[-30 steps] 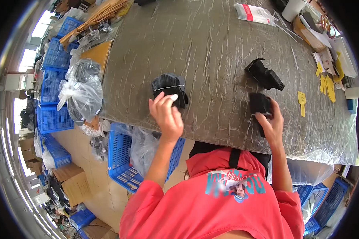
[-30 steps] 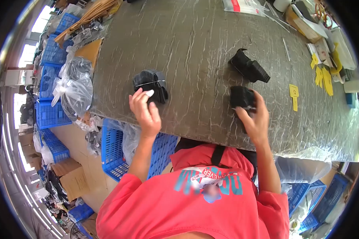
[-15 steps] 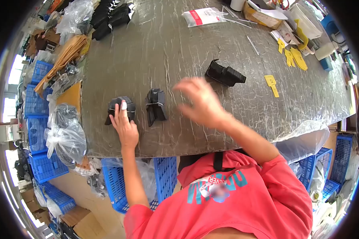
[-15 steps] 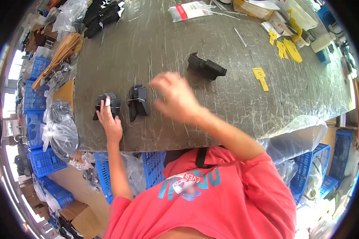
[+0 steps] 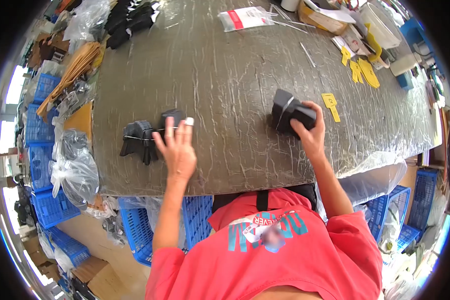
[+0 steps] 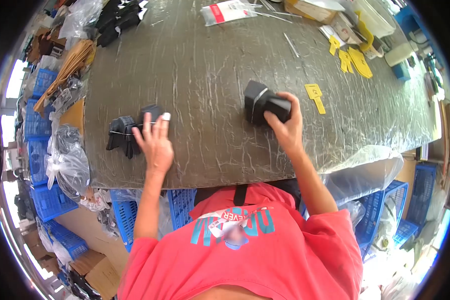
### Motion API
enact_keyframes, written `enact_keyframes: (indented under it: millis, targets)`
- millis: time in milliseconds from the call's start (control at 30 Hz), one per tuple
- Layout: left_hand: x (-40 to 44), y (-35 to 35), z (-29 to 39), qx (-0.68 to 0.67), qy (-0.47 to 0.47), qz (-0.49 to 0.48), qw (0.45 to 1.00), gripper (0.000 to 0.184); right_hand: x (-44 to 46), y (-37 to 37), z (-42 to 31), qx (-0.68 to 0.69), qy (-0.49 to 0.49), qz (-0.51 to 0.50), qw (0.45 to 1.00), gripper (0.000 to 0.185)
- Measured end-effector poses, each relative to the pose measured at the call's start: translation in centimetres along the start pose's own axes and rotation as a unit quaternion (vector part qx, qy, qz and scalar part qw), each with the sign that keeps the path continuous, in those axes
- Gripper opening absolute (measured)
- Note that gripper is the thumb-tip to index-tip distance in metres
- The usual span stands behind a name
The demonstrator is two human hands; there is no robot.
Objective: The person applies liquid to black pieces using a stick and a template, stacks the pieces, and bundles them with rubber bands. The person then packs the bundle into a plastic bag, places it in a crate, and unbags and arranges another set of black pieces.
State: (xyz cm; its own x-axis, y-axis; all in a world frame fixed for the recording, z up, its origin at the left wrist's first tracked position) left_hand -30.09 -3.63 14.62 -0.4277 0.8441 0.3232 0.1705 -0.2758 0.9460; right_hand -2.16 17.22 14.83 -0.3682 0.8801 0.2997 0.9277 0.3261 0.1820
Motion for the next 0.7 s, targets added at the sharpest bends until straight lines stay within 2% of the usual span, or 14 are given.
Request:
enact_keyframes:
  millis: [33,67,167,233,333,367,467,533,600,633,700]
  targets:
    - [0.3,-0.2,-1.7,0.012,0.012,-0.002,1.000,0.060,-1.1,0.4,-0.2,-0.003,0.002,0.001,1.000,0.048]
    - [0.5,-0.4,-3.3,0.025,0.023,-0.005,0.999,0.061,-2.3,0.6,0.5,0.062,-0.041,0.010,0.997,0.048]
    - [0.7,0.2,-4.6,0.028,0.005,-0.038,0.999,0.063,-4.0,1.2,-0.8,-0.037,0.004,-0.049,0.998,0.051]
    - [0.7,1.8,-2.8,-0.020,-0.003,-0.033,0.999,0.065,-3.7,0.9,-3.2,-0.068,0.039,-0.115,0.990,0.052]
    - [0.6,4.7,3.5,-0.171,-0.049,-0.021,0.984,0.066,-2.6,1.6,-2.2,0.077,0.023,-0.146,0.986,0.054]
    - [0.9,5.8,6.3,-0.258,-0.075,-0.024,0.963,0.062,-2.5,1.8,-0.5,0.127,-0.114,-0.148,0.974,0.056]
    - [2.0,4.8,11.9,-0.494,-0.030,-0.093,0.864,0.055,-0.6,2.0,1.5,-0.013,-0.164,-0.152,0.975,0.054]
    - [2.2,3.3,14.4,-0.537,0.055,-0.177,0.823,0.058,-0.5,1.6,0.0,-0.066,-0.113,-0.210,0.969,0.052]
    - [1.7,2.3,15.9,-0.635,0.130,-0.263,0.715,0.060,-2.0,1.1,-1.2,-0.134,-0.079,-0.231,0.960,0.054]
    - [1.3,2.0,16.2,-0.649,0.141,-0.264,0.700,0.064,-3.1,0.7,-2.4,-0.157,-0.083,-0.225,0.958,0.060]
    - [1.1,1.6,15.9,-0.699,0.168,-0.238,0.653,0.065,-5.5,-0.1,-4.1,-0.206,0.009,-0.204,0.957,0.072]
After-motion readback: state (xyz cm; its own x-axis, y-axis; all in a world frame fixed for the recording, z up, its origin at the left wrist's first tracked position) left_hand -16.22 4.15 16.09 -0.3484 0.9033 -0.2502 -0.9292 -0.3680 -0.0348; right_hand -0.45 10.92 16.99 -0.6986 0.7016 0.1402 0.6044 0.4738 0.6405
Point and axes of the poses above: each hand's wrist, its own x-axis towards the middle knuckle, its own y-axis out of the back of the hand, z = x × y, the point moved 8 cm from there along x, towards the middle knuckle, and after that the axes turned 8 degrees about y, right-handed, at the moved point
